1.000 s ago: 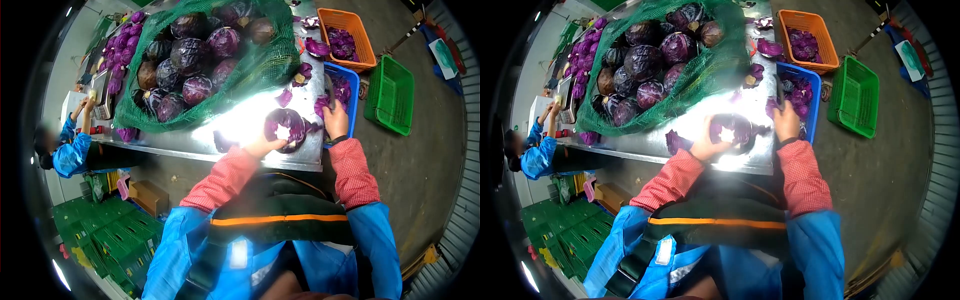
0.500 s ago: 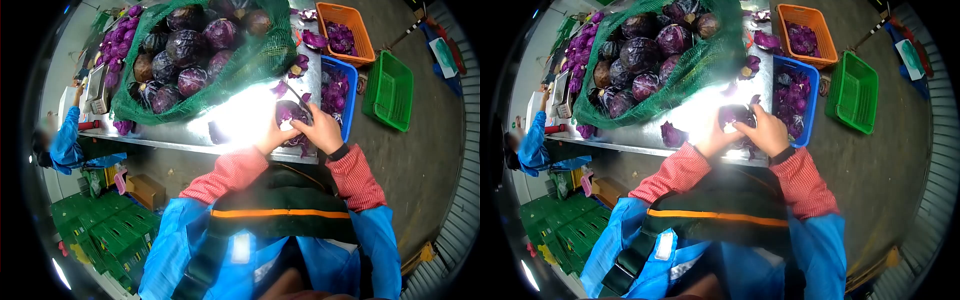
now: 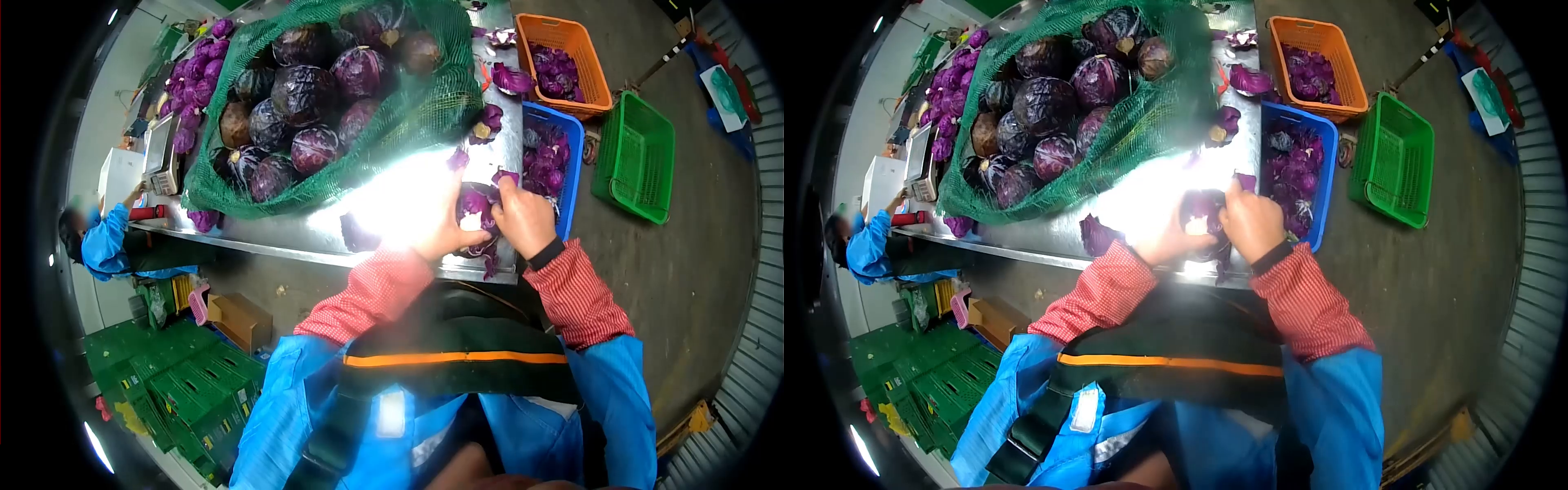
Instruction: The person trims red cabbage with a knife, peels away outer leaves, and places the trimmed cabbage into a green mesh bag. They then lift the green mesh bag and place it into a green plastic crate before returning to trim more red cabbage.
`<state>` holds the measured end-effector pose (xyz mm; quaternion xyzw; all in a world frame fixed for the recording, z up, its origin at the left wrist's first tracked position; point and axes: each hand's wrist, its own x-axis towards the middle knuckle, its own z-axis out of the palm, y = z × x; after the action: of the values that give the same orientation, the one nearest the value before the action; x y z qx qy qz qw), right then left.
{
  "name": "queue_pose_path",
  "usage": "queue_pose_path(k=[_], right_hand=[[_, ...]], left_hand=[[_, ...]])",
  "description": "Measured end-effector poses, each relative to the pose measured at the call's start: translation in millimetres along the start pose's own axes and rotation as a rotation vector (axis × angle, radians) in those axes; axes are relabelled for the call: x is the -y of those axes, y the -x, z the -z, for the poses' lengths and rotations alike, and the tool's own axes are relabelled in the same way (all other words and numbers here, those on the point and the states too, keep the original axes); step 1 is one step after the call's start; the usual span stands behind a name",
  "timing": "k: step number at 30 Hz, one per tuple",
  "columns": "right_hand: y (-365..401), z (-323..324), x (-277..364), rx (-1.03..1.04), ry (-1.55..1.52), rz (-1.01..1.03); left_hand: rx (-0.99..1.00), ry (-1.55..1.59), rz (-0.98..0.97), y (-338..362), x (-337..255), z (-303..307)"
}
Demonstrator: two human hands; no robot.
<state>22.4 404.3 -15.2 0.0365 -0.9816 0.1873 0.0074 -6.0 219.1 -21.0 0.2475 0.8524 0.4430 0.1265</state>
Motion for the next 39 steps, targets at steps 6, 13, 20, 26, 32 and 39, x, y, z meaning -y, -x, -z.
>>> queue_pose_path(k=[6, 13, 20, 26, 32, 39], right_hand=[[-21, -43, -54, -0.047, 0.010, -0.185], [-19, -37, -34, -0.086, -0.111, -0.313], [19, -62, 0, 0.066, -0.945, -0.276], [28, -87, -3, 0.074, -1.318, -0.273], [9, -43, 33, -0.114, -0.351, -0.185], [-27, -57, 20, -0.178, -0.290, -0.156]], left_hand=[[0.018, 0.129, 0.031, 8, 15, -1], [0.038, 0.299, 0.103, 44, -1, 50], [0.078, -0.063, 0.113, 16, -5, 33], [0.060, 0.326, 0.202, 15, 11, 47], [-0.087, 0.407, 0.217, 22, 11, 38], [-0.256, 0.655, 0.356, 34, 1, 29]])
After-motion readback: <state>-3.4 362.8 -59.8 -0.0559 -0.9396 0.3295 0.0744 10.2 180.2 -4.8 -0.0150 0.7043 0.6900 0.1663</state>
